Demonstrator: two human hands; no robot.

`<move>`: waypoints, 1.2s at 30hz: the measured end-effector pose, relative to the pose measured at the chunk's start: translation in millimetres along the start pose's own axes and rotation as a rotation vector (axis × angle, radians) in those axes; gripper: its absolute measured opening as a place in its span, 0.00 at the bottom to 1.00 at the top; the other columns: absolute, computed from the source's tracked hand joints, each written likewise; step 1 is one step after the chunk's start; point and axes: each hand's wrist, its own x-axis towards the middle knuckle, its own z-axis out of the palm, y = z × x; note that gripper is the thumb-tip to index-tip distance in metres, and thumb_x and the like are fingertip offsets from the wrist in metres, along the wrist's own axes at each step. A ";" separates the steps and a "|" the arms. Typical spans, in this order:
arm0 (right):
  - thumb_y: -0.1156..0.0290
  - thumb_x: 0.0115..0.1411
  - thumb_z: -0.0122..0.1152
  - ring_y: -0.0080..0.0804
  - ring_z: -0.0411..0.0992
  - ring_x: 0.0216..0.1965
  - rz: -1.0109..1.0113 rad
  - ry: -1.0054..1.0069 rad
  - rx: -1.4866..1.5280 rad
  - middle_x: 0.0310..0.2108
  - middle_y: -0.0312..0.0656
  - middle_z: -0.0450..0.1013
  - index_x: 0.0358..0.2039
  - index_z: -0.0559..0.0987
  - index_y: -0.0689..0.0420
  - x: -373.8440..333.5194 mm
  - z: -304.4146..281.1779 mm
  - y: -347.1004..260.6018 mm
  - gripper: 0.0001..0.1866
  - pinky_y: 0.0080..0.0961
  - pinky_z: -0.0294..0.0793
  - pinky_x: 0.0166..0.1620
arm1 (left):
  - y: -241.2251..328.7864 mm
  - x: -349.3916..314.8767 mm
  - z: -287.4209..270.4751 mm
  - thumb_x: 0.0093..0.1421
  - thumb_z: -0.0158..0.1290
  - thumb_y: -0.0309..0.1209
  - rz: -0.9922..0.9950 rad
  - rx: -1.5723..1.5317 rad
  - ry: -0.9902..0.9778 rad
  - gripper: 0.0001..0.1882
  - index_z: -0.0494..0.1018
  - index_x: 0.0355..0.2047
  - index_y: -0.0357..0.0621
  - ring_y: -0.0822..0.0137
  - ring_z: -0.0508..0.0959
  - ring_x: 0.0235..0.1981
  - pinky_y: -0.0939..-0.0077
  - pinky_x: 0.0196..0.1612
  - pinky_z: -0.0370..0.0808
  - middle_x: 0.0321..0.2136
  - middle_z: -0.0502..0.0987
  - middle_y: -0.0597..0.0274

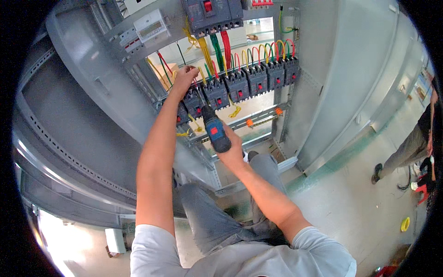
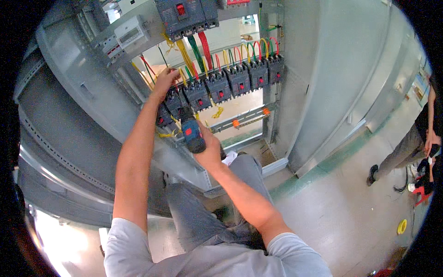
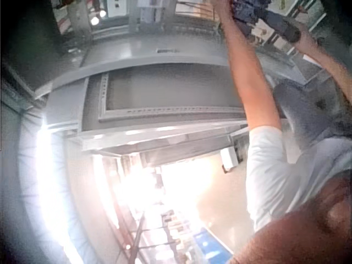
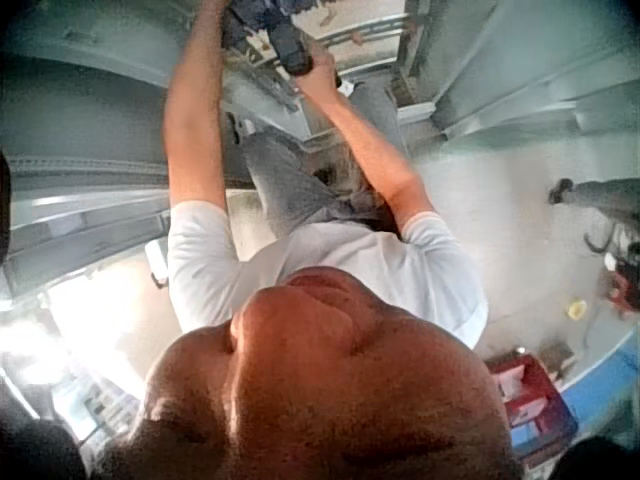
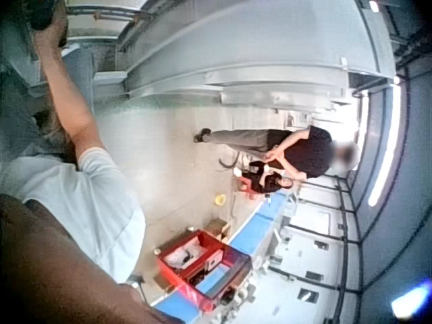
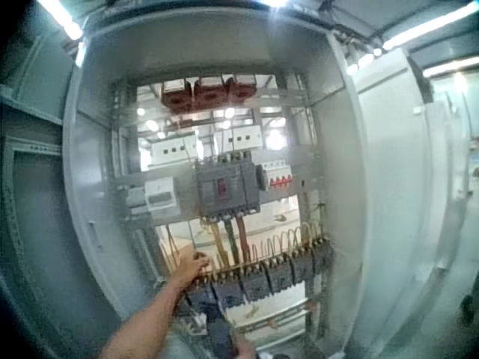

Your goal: The person uses a cordless drill to tighten screws on a row of circuit breakers inside an open electrical panel. They repeatedly insert wires into terminals and secure them with the drill, working across multiple breakers in sequence.

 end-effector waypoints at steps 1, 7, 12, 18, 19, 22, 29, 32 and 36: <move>0.76 0.52 0.69 0.53 0.80 0.46 0.002 0.019 -0.009 0.45 0.57 0.79 0.61 0.74 0.58 3.0 -5.1 0.4 0.33 0.37 0.78 0.47 | 1.7 1.4 1.4 0.66 0.52 0.50 -0.043 -0.110 -0.066 0.27 0.75 0.52 0.38 0.67 0.78 0.44 0.69 0.48 0.72 0.45 0.80 0.57; 0.79 0.54 0.67 0.49 0.80 0.49 -0.058 0.001 -0.105 0.49 0.56 0.79 0.62 0.73 0.62 8.0 -15.9 -5.0 0.33 0.35 0.77 0.51 | -4.6 21.9 0.6 0.68 0.44 0.63 -0.243 0.009 -0.186 0.37 0.74 0.54 0.38 0.65 0.76 0.46 0.67 0.52 0.69 0.46 0.79 0.55; 0.75 0.52 0.70 0.56 0.79 0.43 -0.078 0.002 -0.038 0.43 0.55 0.78 0.63 0.73 0.56 -0.3 -17.1 -3.7 0.36 0.42 0.78 0.45 | -7.6 35.0 -11.2 0.65 0.41 0.70 -0.366 0.150 -0.309 0.46 0.74 0.53 0.33 0.65 0.75 0.42 0.67 0.51 0.69 0.46 0.78 0.53; 0.77 0.53 0.71 0.40 0.79 0.50 -0.020 -0.007 0.030 0.50 0.50 0.80 0.59 0.76 0.62 -12.5 -30.8 -0.4 0.31 0.31 0.75 0.53 | 13.8 17.3 -3.9 0.61 0.32 0.78 -0.245 0.273 -0.206 0.56 0.76 0.54 0.32 0.52 0.75 0.53 0.58 0.64 0.63 0.51 0.78 0.45; 0.76 0.53 0.73 0.34 0.78 0.48 -0.118 0.045 0.069 0.48 0.48 0.80 0.58 0.77 0.62 -11.1 -28.7 5.8 0.30 0.31 0.75 0.53 | 8.9 16.7 -5.4 0.61 0.31 0.78 -0.173 0.354 -0.137 0.56 0.76 0.55 0.33 0.49 0.75 0.54 0.57 0.64 0.63 0.51 0.78 0.42; 0.75 0.53 0.73 0.34 0.78 0.43 -0.041 -0.038 0.032 0.42 0.47 0.81 0.55 0.78 0.63 -9.1 -38.5 15.3 0.27 0.31 0.76 0.49 | -1.0 15.8 5.8 0.63 0.28 0.77 -0.149 0.440 -0.058 0.55 0.74 0.58 0.36 0.40 0.75 0.58 0.54 0.65 0.64 0.52 0.79 0.36; 0.74 0.53 0.74 0.33 0.79 0.39 -0.061 0.039 0.057 0.39 0.48 0.81 0.50 0.79 0.64 -1.0 -44.3 24.9 0.24 0.31 0.77 0.47 | 24.5 5.2 7.3 0.61 0.30 0.78 -0.291 0.322 -0.041 0.56 0.80 0.48 0.32 0.38 0.78 0.53 0.54 0.62 0.68 0.44 0.81 0.33; 0.75 0.54 0.74 0.29 0.77 0.38 -0.056 0.063 0.120 0.38 0.46 0.81 0.49 0.79 0.64 1.5 -48.6 16.8 0.22 0.30 0.77 0.45 | 11.2 2.5 3.4 0.67 0.31 0.71 -0.193 0.312 -0.061 0.47 0.74 0.59 0.40 0.42 0.79 0.51 0.53 0.61 0.68 0.41 0.81 0.38; 0.74 0.53 0.75 0.30 0.76 0.38 0.052 0.043 0.153 0.37 0.45 0.80 0.49 0.79 0.65 -7.4 -61.5 40.5 0.24 0.31 0.76 0.46 | -2.6 8.2 12.4 0.64 0.37 0.74 -0.217 -0.048 0.025 0.48 0.79 0.39 0.33 0.58 0.78 0.46 0.64 0.56 0.69 0.38 0.81 0.53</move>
